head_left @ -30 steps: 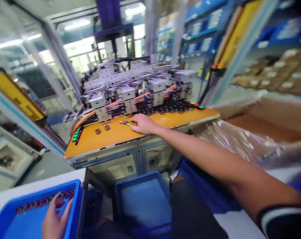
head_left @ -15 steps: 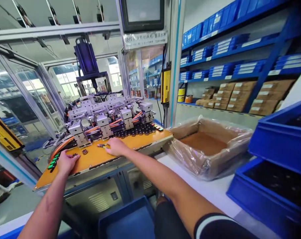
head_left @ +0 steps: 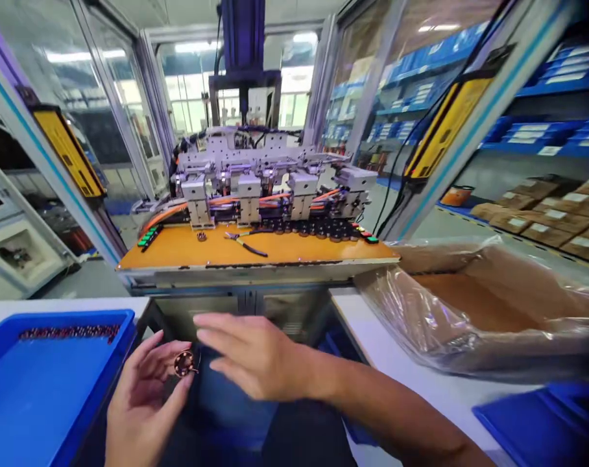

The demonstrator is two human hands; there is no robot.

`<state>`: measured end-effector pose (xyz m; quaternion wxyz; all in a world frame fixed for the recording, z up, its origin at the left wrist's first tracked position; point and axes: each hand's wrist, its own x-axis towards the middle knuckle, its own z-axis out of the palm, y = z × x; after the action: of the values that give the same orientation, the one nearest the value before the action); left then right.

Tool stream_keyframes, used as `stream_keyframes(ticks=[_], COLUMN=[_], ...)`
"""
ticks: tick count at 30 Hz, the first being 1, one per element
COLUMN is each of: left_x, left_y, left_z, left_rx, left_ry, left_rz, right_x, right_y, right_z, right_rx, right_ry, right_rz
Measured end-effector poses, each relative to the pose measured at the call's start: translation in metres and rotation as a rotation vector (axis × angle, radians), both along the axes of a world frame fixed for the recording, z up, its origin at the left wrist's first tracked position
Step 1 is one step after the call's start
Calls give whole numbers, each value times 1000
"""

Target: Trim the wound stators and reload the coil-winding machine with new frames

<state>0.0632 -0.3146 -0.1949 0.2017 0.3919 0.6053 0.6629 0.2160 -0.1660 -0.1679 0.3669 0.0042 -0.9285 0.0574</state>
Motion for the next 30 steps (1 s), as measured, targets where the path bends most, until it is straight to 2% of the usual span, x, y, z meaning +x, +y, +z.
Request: stream_keyframes(ticks=[2, 4, 6, 9, 12, 15, 17, 20, 23, 26, 30], left_x=[13, 21, 25, 26, 23, 21, 20, 20, 21, 26, 37], left_y=[-12, -19, -21, -20, -19, -20, -22, -28, -33, -35, -33], left_z=[-2, -3, -4, -11, -20, -26, -28, -32, -36, -39, -35], left_rx=[2, -7, -48, -89, -59, -24, -11, 32, 92, 115, 65], left_ry=[71, 103, 51, -43, -2, 26, 41, 117, 233, 267, 90], left_rz=[56, 57, 6, -98, -139, -185, -211, -217, -281, -311, -126], right_x=[12, 21, 27, 35, 43, 51, 54, 53, 43, 28, 13], right_y=[-29, -43, -48, -55, -66, -75, -74, -67, -65, -72, -89], right_z=[-9, -17, -22, -25, -27, -32, -36, -38, -36, -36, -48], right_rx=[35, -22, -154, -469, -725, -797, -840, -992, -1311, -1639, -1773], right_ry=[-66, -173, -225, -203, -150, -119, -180, -186, -29, 37, 169], right_rz=[9, -12, 28, 112, 191, 295, 354, 231, 72, 118, 187])
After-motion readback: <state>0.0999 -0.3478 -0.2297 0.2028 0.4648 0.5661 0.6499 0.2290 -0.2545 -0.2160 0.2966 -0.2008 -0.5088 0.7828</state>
